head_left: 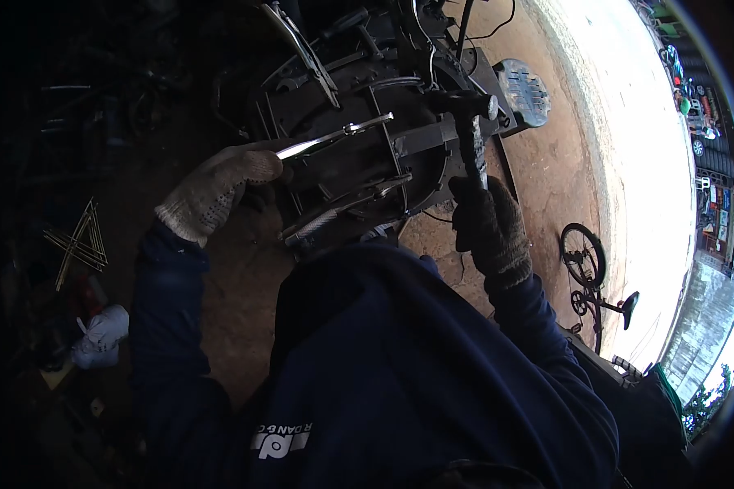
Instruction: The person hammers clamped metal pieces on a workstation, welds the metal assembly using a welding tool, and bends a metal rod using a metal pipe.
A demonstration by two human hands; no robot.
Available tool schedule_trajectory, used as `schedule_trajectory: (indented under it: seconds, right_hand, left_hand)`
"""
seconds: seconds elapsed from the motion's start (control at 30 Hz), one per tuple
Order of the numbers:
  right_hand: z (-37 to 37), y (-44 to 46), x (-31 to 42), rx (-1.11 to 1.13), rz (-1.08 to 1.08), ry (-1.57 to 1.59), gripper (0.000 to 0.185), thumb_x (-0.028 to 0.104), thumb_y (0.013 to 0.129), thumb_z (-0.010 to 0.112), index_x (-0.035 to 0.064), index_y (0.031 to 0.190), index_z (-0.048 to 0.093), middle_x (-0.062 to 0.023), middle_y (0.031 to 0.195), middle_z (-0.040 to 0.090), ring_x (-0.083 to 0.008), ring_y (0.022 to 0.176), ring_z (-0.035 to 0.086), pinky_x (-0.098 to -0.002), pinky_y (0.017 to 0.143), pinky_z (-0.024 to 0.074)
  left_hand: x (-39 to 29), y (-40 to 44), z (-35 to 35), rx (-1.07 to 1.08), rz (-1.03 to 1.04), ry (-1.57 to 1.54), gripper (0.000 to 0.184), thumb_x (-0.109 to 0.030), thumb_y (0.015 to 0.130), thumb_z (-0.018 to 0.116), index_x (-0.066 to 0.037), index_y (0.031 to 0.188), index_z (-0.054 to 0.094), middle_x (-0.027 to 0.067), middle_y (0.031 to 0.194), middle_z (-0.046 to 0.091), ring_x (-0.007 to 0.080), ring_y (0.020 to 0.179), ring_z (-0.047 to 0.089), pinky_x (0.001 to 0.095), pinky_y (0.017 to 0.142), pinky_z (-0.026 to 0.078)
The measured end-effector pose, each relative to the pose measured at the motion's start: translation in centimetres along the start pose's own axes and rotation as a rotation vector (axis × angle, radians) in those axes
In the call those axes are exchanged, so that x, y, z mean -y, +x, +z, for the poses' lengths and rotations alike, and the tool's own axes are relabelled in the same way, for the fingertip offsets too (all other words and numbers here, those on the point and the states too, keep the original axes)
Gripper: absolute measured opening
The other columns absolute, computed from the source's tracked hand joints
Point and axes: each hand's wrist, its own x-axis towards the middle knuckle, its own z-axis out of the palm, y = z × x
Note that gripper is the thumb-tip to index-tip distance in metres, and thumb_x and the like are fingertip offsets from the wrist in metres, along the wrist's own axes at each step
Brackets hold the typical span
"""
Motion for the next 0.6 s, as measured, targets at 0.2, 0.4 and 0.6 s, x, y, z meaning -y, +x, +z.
schedule_trajectory:
  seconds: [0.2,0.4,0.6]
  right_hand:
    - [0.3,-0.9,-0.6,-0.031,-0.222,0.074,0.05,0.047,0.103,0.05,0.0009,0.12,0.06,-0.0037,0.075,0.06,-0.0114,0.063,0.058,-0.0276,0.056,0.0473]
    - [-0.1,0.6,-0.8,0.121,0.025,-0.554,0.043,0.041,0.104,0.05,0.0003,0.113,0.061,-0.0081,0.073,0.063,-0.0162,0.065,0.063,-0.0334,0.059,0.0507]
    - [0.3,0.2,1.5,0.036,-0.095,-0.167,0.048,0.047,0.103,0.05,0.0022,0.116,0.06,-0.0063,0.075,0.063,-0.0138,0.06,0.062,-0.0298,0.053,0.0491]
  left_hand:
    - [3.6,-0.1,-2.7,0.104,0.194,0.231,0.066,-0.039,0.087,0.076,0.006,0.131,0.056,0.0222,0.127,0.06,0.0335,0.119,0.059,0.0467,0.1,0.05]
    - [-1.2,1.1,-1.1,0.019,-0.398,-0.181,0.056,-0.028,0.091,0.066,0.007,0.134,0.056,0.0203,0.121,0.066,0.0234,0.116,0.063,0.0362,0.095,0.053]
    - [-2.4,1.0,0.8,-0.025,-0.256,-0.053,0.051,-0.025,0.091,0.06,0.006,0.132,0.059,0.0139,0.116,0.068,0.0197,0.109,0.063,0.0314,0.097,0.049]
